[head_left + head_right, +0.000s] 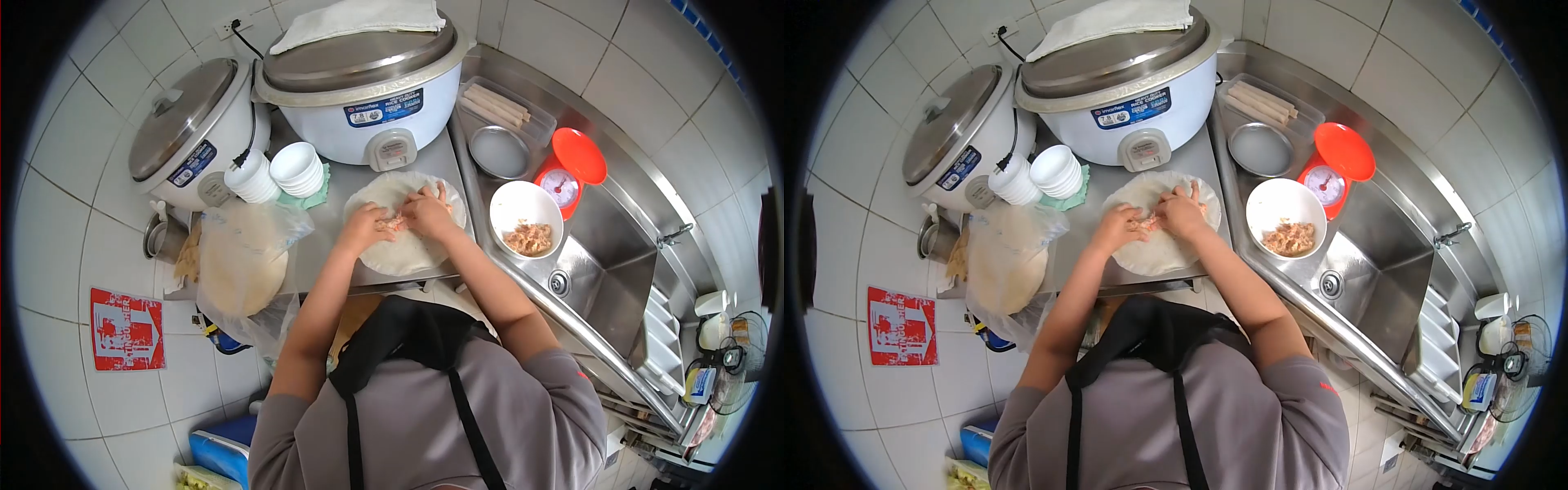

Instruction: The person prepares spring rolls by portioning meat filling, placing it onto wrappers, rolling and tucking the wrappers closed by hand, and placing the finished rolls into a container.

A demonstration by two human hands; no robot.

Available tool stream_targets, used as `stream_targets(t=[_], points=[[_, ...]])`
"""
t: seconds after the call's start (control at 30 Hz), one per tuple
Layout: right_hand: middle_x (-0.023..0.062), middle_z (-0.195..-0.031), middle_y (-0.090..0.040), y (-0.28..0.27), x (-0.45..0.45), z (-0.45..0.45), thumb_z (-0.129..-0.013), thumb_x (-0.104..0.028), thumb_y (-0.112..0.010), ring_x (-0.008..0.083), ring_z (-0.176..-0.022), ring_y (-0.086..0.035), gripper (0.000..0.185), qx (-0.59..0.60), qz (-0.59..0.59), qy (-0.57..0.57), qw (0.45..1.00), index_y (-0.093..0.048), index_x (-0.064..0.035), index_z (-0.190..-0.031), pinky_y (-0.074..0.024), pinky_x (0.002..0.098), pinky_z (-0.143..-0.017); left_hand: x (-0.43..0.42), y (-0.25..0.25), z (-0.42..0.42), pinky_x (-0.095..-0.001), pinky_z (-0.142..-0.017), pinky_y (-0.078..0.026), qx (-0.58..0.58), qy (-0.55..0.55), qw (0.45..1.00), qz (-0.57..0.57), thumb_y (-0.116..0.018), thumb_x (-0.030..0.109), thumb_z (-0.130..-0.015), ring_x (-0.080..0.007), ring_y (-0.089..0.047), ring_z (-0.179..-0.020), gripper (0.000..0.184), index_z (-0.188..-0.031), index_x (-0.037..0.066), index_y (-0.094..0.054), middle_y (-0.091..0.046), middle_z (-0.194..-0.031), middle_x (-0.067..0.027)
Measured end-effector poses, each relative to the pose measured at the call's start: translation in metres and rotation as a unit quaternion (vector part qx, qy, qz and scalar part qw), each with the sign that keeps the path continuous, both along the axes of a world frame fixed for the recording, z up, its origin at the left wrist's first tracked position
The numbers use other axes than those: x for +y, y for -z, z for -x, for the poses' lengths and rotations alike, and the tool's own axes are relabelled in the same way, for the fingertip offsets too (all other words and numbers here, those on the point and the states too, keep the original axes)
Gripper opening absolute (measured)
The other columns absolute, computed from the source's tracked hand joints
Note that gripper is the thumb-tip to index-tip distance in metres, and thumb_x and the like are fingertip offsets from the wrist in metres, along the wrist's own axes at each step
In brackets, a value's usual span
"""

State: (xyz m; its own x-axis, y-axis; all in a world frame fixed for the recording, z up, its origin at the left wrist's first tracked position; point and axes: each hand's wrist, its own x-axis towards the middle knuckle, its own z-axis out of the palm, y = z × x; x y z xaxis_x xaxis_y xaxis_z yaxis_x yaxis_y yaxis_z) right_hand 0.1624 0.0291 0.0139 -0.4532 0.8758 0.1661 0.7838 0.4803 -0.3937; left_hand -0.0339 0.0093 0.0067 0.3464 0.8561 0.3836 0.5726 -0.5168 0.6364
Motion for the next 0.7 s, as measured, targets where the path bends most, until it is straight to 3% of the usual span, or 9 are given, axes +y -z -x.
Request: stream_targets(t=[0.1,0.2,0.3,0.4,0.6,0.7], points=[[-0.0058,-0.092,-0.060,-0.014,-0.005,0.007,-0.066,-0.035,-0.072,0.0186,-0.108,-0.046,0.029,0.004,0.013,-0.025,1.000,-0.072,-0.0251,-0.093,-0.0061,0.0611,-0.107,-0.001,-0.005,0.018,-0.0338,-0.063,-0.045,0.000,0.027,0.997,0.076,-0.082,0.017,-0.057,-0.0213,-0.057,-0.071,0.035,-0.086,0.003,-0.068,-0.057,-0.073,-0.0057],[-0.0057,-0.095,-0.060,-0.010,-0.007,0.020,-0.064,-0.038,-0.073,0.0194,-0.110,-0.045,0.038,-0.030,0.021,-0.031,0.999,-0.070,-0.0255,-0.100,-0.0038,0.0602,-0.107,-0.001,-0.011,0.023,-0.0357,-0.064,-0.045,0.045,0.008,0.993,0.106,-0.081,0.015,-0.055,-0.0264,-0.056,-0.073,0.034,-0.082,0.000,-0.066,-0.057,-0.076,-0.0092],[-0.0054,-0.098,-0.061,-0.017,-0.008,0.017,-0.061,-0.038,-0.075,0.0196,-0.110,-0.045,0.042,-0.037,0.053,-0.026,0.998,-0.070,-0.0246,-0.101,-0.0035,0.0595,-0.107,-0.005,-0.013,0.027,-0.0360,-0.062,-0.044,0.047,0.019,0.997,0.058,-0.080,0.014,-0.057,-0.0259,-0.055,-0.071,0.031,-0.082,0.000,-0.066,-0.057,-0.074,-0.0093],[-0.0050,-0.096,-0.061,-0.018,-0.006,-0.009,-0.059,-0.036,-0.077,0.0199,-0.109,-0.046,0.042,0.026,0.033,-0.018,0.999,-0.071,-0.0225,-0.098,-0.0042,0.0598,-0.107,-0.009,-0.014,0.040,-0.0326,-0.060,-0.043,0.040,0.018,0.995,0.086,-0.079,0.016,-0.061,-0.0199,-0.054,-0.067,0.029,-0.084,0.001,-0.067,-0.056,-0.072,-0.0060],[-0.0037,-0.091,-0.061,-0.009,-0.003,-0.061,-0.056,-0.031,-0.079,0.0209,-0.106,-0.048,0.044,-0.013,0.016,0.034,0.999,-0.070,-0.0180,-0.098,-0.0079,0.0571,-0.107,-0.017,-0.011,0.044,-0.0311,-0.071,-0.046,0.012,0.002,0.996,0.093,-0.078,0.017,-0.063,-0.0228,-0.057,-0.080,0.042,-0.099,0.000,-0.064,-0.058,-0.085,-0.0086],[-0.0028,-0.089,-0.061,-0.012,-0.005,-0.067,-0.056,-0.028,-0.079,0.0214,-0.103,-0.048,0.040,0.036,0.004,0.038,0.999,-0.071,-0.0159,-0.093,-0.0106,0.0560,-0.107,-0.029,-0.011,0.040,-0.0371,-0.077,-0.043,-0.053,-0.045,0.998,-0.012,-0.077,0.019,-0.064,-0.0275,-0.054,-0.088,0.045,-0.103,0.002,-0.063,-0.058,-0.086,-0.0074]])
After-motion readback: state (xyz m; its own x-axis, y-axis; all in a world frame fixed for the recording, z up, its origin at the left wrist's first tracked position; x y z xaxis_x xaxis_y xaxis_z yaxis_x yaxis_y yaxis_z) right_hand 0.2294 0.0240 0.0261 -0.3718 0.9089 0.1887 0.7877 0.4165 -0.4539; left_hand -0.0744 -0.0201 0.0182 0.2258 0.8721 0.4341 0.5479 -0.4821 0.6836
